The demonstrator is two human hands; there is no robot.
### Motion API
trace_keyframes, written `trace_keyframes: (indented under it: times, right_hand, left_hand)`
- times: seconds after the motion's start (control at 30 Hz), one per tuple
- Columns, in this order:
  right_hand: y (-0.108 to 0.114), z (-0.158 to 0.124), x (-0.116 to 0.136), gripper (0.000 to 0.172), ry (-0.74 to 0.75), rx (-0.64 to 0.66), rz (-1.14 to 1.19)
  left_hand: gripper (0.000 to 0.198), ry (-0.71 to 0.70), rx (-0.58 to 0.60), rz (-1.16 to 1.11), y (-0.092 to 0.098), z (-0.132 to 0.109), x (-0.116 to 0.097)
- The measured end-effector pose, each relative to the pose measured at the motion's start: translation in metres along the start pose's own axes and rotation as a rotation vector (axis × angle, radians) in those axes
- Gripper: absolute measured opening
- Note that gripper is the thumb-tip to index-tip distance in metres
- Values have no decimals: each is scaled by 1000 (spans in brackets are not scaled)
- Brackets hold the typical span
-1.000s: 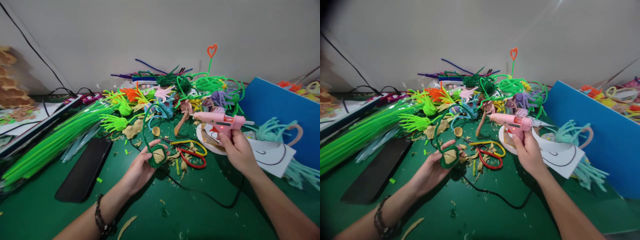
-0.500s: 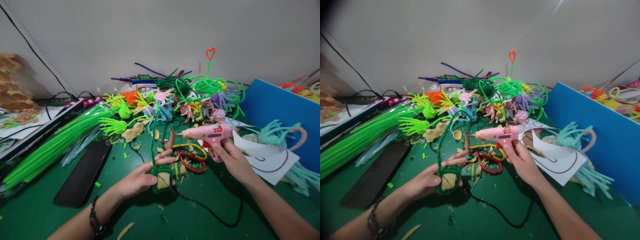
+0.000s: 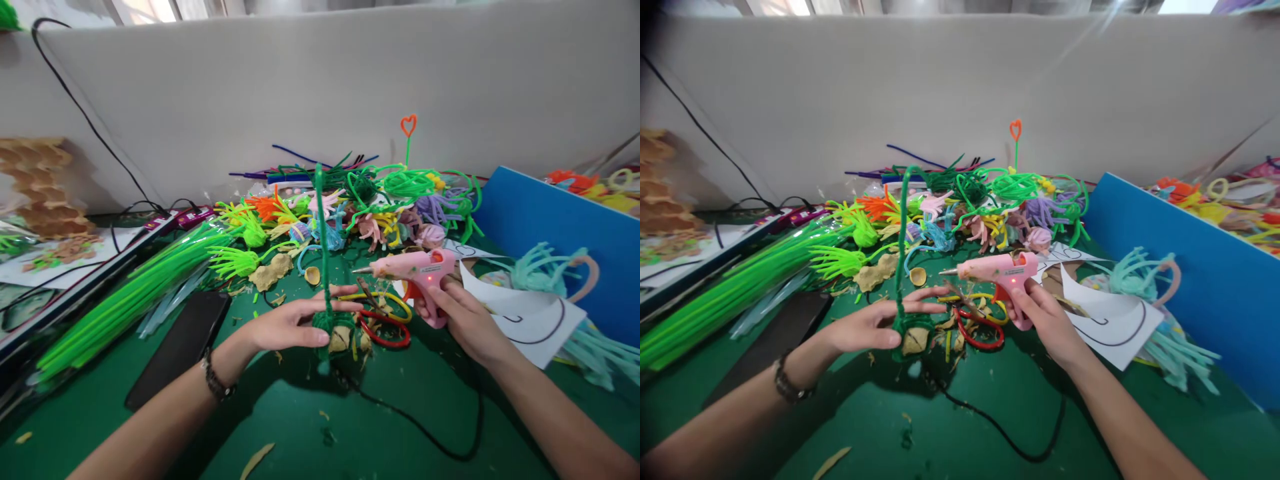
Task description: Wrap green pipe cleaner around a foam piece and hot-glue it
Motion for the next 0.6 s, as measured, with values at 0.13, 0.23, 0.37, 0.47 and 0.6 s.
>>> trace_keyframes:
  times: [0.13, 0.23, 0.37, 0.47, 0.6]
  right_hand:
    - [5, 1, -1, 45, -31, -65, 68]
    - [3, 2, 5, 46, -44, -75, 122]
    - [5, 3, 11, 48, -70, -193, 219]
    - [8, 4, 12, 51, -72, -294, 286]
    - [11, 3, 15, 54, -40, -326, 289]
  left_hand:
    - [58, -17, 34, 50, -3, 14, -7]
    - [61, 25, 47, 72, -7, 20, -4]
    - [59, 35, -114, 24, 9, 21, 1]
    - [55, 24, -302, -180, 28, 12, 5]
    - [66, 36, -492, -422, 44, -4, 9]
Point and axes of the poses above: each hand's wrist, its own z-axis towards the middle knuckle, its own y-axis out of the back of the hand, x = y × z, the point moved 7 cm from there along z, towards the middle knuckle, and after that the axes turned 12 degrees about y, right-handed, at the moved point
